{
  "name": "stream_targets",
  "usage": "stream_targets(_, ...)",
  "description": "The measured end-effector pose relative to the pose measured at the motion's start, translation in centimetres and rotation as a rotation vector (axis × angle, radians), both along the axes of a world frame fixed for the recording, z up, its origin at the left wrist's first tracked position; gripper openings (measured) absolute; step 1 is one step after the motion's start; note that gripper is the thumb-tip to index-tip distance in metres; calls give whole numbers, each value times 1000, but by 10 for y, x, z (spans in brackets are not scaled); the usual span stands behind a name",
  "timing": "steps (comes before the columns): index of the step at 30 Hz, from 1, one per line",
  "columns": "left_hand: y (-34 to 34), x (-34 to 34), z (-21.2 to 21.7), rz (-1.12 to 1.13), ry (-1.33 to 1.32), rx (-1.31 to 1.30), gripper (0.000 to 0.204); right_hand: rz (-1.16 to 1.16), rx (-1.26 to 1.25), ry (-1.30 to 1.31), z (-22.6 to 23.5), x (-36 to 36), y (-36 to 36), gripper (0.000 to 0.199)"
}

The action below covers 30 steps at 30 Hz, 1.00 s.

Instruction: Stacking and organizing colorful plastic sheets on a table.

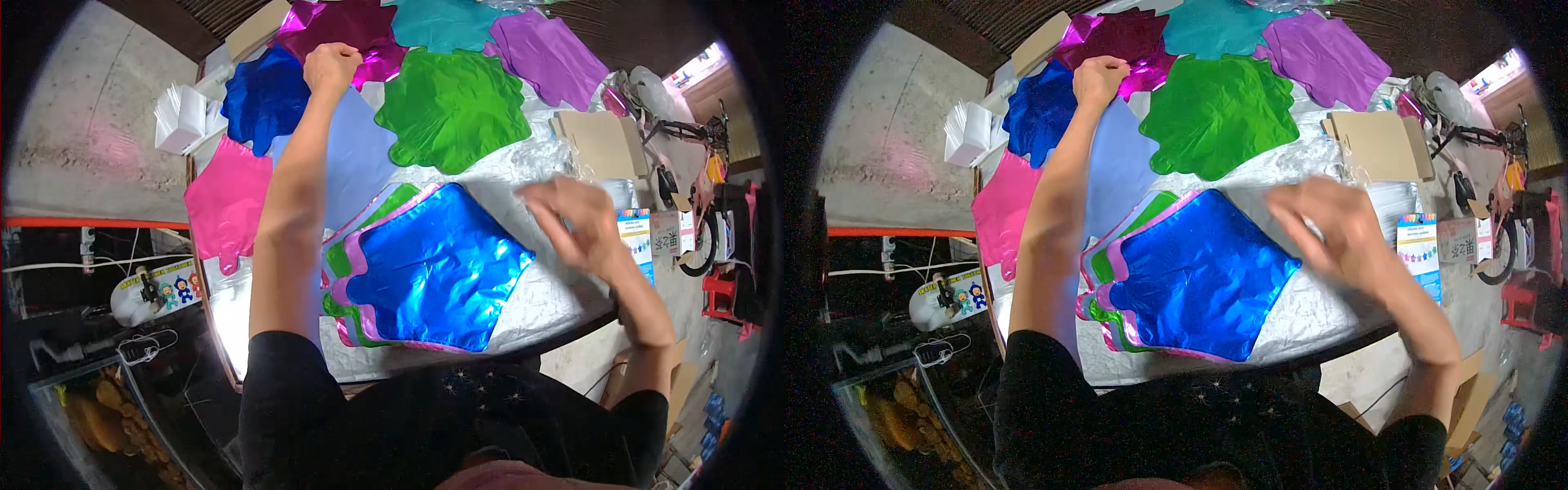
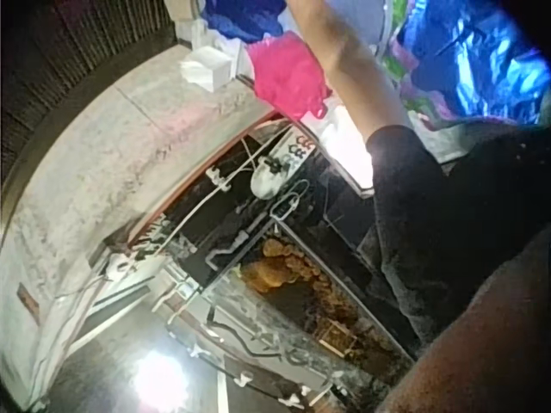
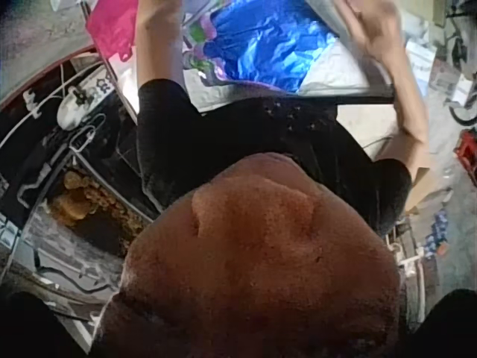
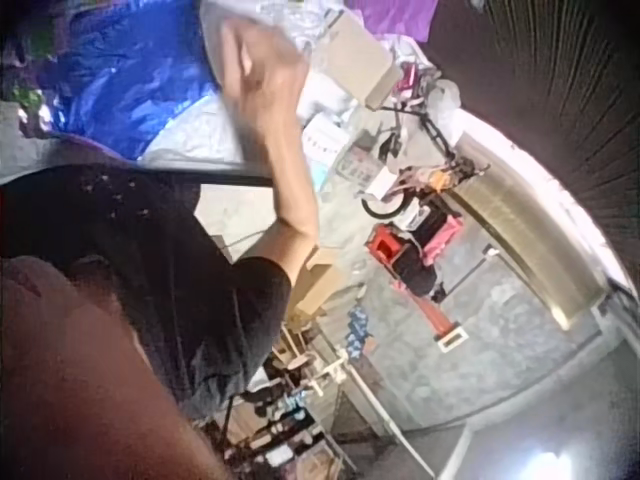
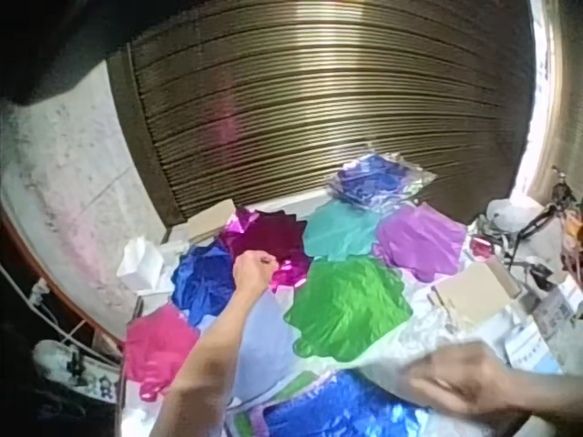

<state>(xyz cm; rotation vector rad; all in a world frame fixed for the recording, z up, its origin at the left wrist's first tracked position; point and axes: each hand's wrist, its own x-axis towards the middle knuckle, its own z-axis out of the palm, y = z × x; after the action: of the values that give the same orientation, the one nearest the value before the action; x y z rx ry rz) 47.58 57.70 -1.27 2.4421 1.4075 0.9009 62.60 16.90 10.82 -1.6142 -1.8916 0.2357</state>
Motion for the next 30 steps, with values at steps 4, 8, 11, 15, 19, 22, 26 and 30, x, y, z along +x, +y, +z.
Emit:
stream_targets(4,7,-3,-3,48,-77,-200,26,33,65,-133,-26,21,115,33)
stream_targets(8,11,3,-6,20,-109,-265,33,-16,23,-242,-72,42,230,44)
stream_targets(11,15,2,-12,15,-112,-264,35,-53,-39,-283,-105,38,291,46)
stream_targets(15,10,1,-6,51,-105,-247,35,-123,-63,-351,-128,25,309,51)
stream_targets(19,13,-4,-3,23,-104,-292,37,-172,46,-326,-133,15,315,55)
stream_targets(22,10,-2,-1,8,-51,-284,38,-184,88,-310,-138,22,318,56)
stream_targets(26,8,1,-2,26,-81,-281,41,-156,53,-308,-144,29,317,56)
stream_targets(30,15,1,-4,63,-106,-363,41,-155,-28,-319,-148,32,314,57)
